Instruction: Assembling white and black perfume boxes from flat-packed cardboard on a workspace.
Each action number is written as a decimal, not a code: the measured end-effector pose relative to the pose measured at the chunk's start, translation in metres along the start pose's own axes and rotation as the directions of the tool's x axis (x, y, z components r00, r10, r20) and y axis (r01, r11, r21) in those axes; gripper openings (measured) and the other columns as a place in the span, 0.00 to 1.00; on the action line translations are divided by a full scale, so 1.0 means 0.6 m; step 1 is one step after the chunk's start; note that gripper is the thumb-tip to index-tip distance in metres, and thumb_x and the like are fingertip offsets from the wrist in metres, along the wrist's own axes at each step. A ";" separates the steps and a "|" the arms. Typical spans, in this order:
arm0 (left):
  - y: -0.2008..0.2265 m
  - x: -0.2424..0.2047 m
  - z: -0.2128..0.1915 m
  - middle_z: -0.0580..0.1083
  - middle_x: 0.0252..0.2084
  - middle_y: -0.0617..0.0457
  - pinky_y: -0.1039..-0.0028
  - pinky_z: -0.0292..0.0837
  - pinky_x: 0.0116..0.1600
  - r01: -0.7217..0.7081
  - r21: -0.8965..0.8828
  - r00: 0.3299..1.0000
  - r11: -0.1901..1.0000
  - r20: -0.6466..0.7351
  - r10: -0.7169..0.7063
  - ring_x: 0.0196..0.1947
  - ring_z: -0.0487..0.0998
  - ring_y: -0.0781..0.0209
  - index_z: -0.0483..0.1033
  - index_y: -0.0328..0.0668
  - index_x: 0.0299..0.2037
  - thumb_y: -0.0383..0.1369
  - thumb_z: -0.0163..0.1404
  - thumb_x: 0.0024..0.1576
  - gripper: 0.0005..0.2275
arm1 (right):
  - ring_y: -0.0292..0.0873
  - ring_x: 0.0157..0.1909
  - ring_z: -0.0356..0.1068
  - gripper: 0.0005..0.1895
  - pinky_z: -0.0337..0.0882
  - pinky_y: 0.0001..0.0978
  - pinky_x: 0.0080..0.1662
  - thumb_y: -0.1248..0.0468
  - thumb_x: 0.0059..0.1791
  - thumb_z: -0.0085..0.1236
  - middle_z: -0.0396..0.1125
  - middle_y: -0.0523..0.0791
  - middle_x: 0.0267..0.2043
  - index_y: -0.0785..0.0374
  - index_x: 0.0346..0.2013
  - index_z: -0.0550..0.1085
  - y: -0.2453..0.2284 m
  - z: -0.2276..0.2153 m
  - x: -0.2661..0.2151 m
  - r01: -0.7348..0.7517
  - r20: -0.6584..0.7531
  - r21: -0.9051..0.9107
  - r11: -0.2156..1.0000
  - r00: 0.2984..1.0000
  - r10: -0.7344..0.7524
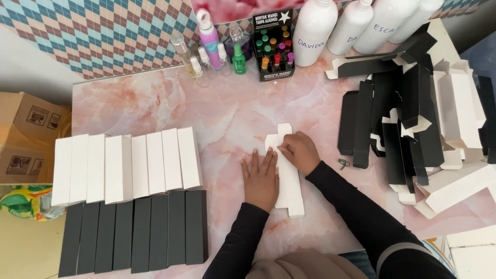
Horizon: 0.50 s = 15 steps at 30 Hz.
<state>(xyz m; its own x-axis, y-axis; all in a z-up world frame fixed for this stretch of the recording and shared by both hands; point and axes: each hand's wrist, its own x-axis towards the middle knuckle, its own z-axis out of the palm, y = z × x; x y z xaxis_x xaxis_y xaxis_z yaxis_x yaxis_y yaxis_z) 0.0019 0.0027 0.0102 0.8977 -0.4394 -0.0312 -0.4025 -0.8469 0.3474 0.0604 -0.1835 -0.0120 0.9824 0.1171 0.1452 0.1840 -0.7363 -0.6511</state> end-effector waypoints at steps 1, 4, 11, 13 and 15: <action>-0.001 0.000 0.002 0.52 0.77 0.56 0.36 0.27 0.73 0.002 -0.002 1.000 1.000 0.003 -0.002 0.77 0.41 0.41 0.52 0.50 0.75 0.37 0.34 0.68 0.23 | 0.47 0.30 0.64 0.06 0.66 0.36 0.37 0.66 0.47 0.63 0.61 0.43 0.17 0.59 0.27 0.73 0.001 0.004 -0.011 -0.002 0.004 0.000 1.000 1.000 0.002; -0.002 0.001 0.008 0.51 0.78 0.57 0.35 0.27 0.73 0.002 0.011 1.000 1.000 -0.003 -0.002 0.77 0.42 0.41 0.52 0.51 0.75 0.37 0.33 0.68 0.23 | 0.50 0.31 0.65 0.09 0.65 0.39 0.37 0.64 0.48 0.62 0.63 0.46 0.18 0.58 0.25 0.72 -0.004 0.010 -0.047 0.056 0.045 -0.058 0.997 0.998 -0.053; -0.003 0.001 0.021 0.53 0.77 0.57 0.36 0.28 0.73 -0.006 0.042 0.998 0.999 -0.066 0.009 0.77 0.43 0.41 0.54 0.51 0.74 0.38 0.34 0.68 0.23 | 0.48 0.31 0.66 0.12 0.65 0.38 0.38 0.60 0.50 0.57 0.65 0.44 0.20 0.56 0.23 0.70 -0.030 0.009 -0.152 0.107 0.172 -0.034 0.994 0.980 -0.099; -0.002 0.000 0.020 0.54 0.77 0.57 0.35 0.30 0.73 -0.012 0.046 0.996 0.999 -0.092 0.016 0.77 0.44 0.40 0.55 0.50 0.74 0.39 0.34 0.68 0.23 | 0.48 0.32 0.66 0.11 0.64 0.37 0.38 0.60 0.51 0.57 0.65 0.44 0.21 0.56 0.24 0.70 -0.035 0.011 -0.180 0.126 0.192 -0.040 0.991 0.974 -0.116; -0.001 0.000 0.016 0.57 0.76 0.56 0.36 0.29 0.73 -0.003 0.019 0.994 1.000 -0.105 0.005 0.76 0.46 0.41 0.58 0.50 0.73 0.43 0.31 0.69 0.22 | 0.47 0.32 0.67 0.11 0.65 0.37 0.38 0.61 0.51 0.57 0.65 0.44 0.21 0.56 0.24 0.70 -0.042 0.013 -0.205 0.113 0.189 -0.036 0.993 0.976 -0.104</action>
<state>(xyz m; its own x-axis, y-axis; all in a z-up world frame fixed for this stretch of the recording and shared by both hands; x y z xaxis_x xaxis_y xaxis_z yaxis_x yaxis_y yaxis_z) 0.0003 0.0003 0.0010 0.9096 -0.4096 0.0692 -0.4083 -0.8511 0.3301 -0.0651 -0.1739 -0.0193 0.9460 0.3167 0.0687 0.2922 -0.7420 -0.6034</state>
